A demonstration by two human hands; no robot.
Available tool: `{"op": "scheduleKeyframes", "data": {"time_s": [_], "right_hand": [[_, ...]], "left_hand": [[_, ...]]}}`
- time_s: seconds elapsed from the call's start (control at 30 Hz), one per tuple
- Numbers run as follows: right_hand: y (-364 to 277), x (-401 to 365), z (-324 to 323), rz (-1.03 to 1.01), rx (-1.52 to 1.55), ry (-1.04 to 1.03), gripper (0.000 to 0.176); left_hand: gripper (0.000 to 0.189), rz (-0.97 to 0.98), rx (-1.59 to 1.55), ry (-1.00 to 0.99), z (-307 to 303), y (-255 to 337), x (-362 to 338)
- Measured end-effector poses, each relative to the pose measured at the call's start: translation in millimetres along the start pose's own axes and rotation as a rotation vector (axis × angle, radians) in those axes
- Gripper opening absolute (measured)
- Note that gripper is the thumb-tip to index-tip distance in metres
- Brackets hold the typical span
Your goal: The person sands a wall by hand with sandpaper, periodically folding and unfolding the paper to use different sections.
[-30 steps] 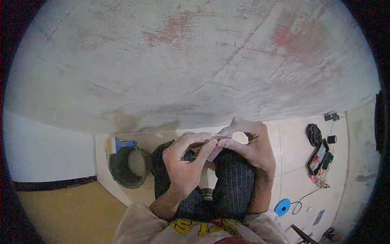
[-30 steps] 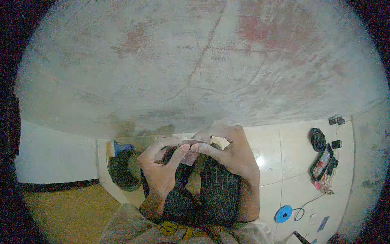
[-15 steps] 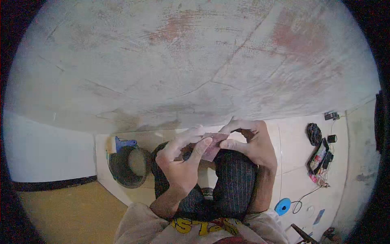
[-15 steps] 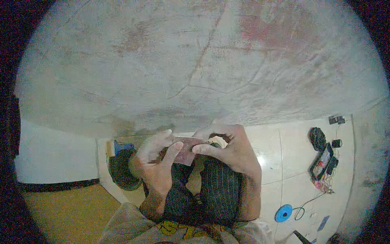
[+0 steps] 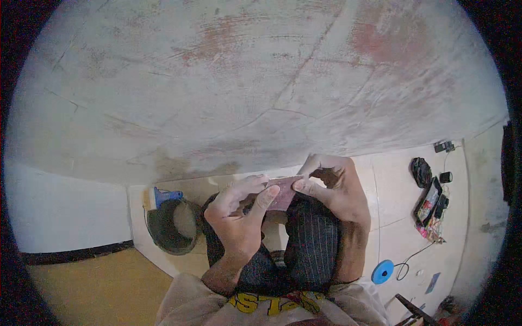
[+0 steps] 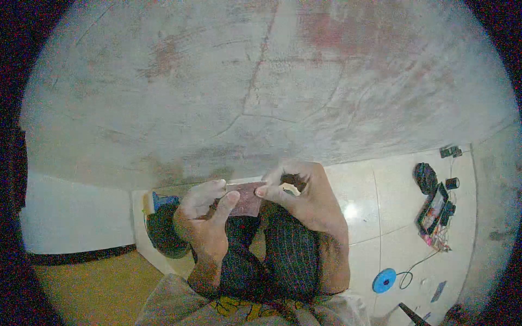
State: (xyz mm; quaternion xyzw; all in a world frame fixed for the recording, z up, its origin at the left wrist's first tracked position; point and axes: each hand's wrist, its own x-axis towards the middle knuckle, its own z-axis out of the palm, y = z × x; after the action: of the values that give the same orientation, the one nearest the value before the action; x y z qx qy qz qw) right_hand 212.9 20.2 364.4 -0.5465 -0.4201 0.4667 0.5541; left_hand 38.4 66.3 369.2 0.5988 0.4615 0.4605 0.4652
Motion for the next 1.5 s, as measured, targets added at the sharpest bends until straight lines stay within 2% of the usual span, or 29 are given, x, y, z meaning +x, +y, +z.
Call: {"op": "scheduleKeyframes", "data": {"time_s": [0.07, 0.13, 0.23, 0.33, 0.67, 0.83, 0.97, 1.03, 1.17, 1.27, 1.33, 1.43, 1.5], "right_hand": [[0, 1, 3, -0.001, 0.027, 0.012, 0.013], [0, 4, 6, 0.034, 0.056, -0.002, 0.011], [-3, 6, 4, 0.043, 0.083, 0.008, 0.01], [-4, 5, 2, -0.017, 0.064, 0.014, 0.012], [-7, 7, 3, 0.024, 0.093, -0.001, 0.011], [2, 6, 0, -0.014, 0.065, -0.012, 0.013], [1, 6, -1, -0.036, 0.037, 0.013, 0.013], [3, 5, -1, -0.041, -0.009, 0.073, 0.013], [0, 5, -2, -0.037, -0.061, 0.112, 0.013], [2, 5, -2, -0.091, -0.007, 0.075, 0.016], [2, 5, 0, -0.069, -0.039, 0.038, 0.018], [2, 4, -1, -0.027, -0.1, -0.076, 0.019], [2, 3, -3, -0.054, -0.098, -0.077, 0.018]], "left_hand": [[0.018, -0.009, -0.014, 0.009, 0, 1, 0], [0.027, -0.07, -0.031, 0.064, 0, 4, 1], [0.026, -0.124, -0.075, 0.096, 1, 6, 1], [0.026, -0.066, -0.086, 0.06, 1, 1, 1], [0.026, 0.036, -0.043, 0.112, 3, -4, 1], [0.025, -0.032, -0.021, 0.032, 3, -1, 0], [0.027, 0.01, 0.054, -0.073, 2, -1, 4], [0.019, -0.07, -0.058, -0.105, 5, 4, 5], [0.021, -0.187, -0.114, -0.179, 5, 8, 9], [0.022, -0.155, 0.052, -0.228, 1, -4, 9], [0.022, -0.089, -0.071, -0.14, 1, -4, 9], [0.021, -0.134, -0.117, -0.073, 1, 4, 7], [0.02, -0.138, -0.13, -0.079, 2, 2, 7]]}}
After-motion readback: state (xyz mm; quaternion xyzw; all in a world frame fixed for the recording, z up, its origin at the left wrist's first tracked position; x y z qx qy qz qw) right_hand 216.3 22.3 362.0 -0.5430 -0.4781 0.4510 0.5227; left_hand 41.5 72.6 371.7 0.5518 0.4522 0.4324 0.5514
